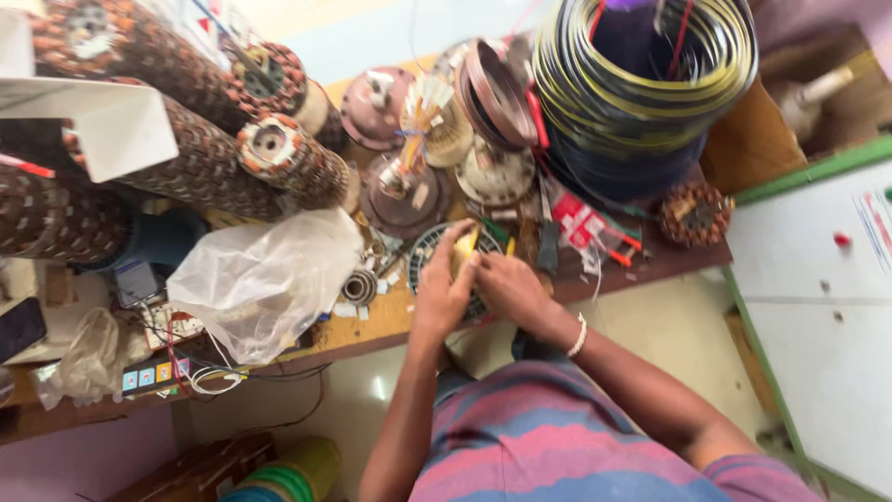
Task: The person assembles electrical components on a workbench. They handle a circular metal housing, insert a threaded shaft, apply a substance with a brush, and fit a yellow ring onto a stator core.
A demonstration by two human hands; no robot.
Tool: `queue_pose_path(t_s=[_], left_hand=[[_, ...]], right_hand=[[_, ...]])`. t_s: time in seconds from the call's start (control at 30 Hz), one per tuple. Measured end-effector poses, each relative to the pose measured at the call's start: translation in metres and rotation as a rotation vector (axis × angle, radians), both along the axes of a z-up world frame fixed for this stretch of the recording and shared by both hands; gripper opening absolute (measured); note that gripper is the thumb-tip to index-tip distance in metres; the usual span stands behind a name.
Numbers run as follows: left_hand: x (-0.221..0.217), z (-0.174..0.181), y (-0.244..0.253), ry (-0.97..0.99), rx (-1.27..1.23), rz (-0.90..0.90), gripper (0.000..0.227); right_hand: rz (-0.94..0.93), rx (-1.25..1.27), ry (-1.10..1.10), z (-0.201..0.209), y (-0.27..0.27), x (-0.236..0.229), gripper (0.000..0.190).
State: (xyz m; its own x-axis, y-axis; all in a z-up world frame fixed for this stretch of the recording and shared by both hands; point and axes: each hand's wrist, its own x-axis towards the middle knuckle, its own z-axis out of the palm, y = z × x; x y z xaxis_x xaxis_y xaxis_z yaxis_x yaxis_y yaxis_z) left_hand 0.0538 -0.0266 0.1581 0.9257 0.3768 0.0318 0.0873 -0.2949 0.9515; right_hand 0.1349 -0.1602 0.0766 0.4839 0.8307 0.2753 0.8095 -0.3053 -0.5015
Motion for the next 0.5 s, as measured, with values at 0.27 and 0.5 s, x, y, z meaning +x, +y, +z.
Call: queue_pose_path(t_s=[0.27, 0.5], left_hand=[[-0.004, 0.001, -0.022, -0.065, 0.287, 0.045, 0.051], [-0.011, -0.007, -0.002, -0.101, 0.309, 0.115, 0.051]], right_hand=[[-0.154, 0.097, -0.101, 0.008, -0.005, 0.007, 0.025], [0.062, 0.171, 0.207, 0.007, 0.004, -0.006, 0.029]])
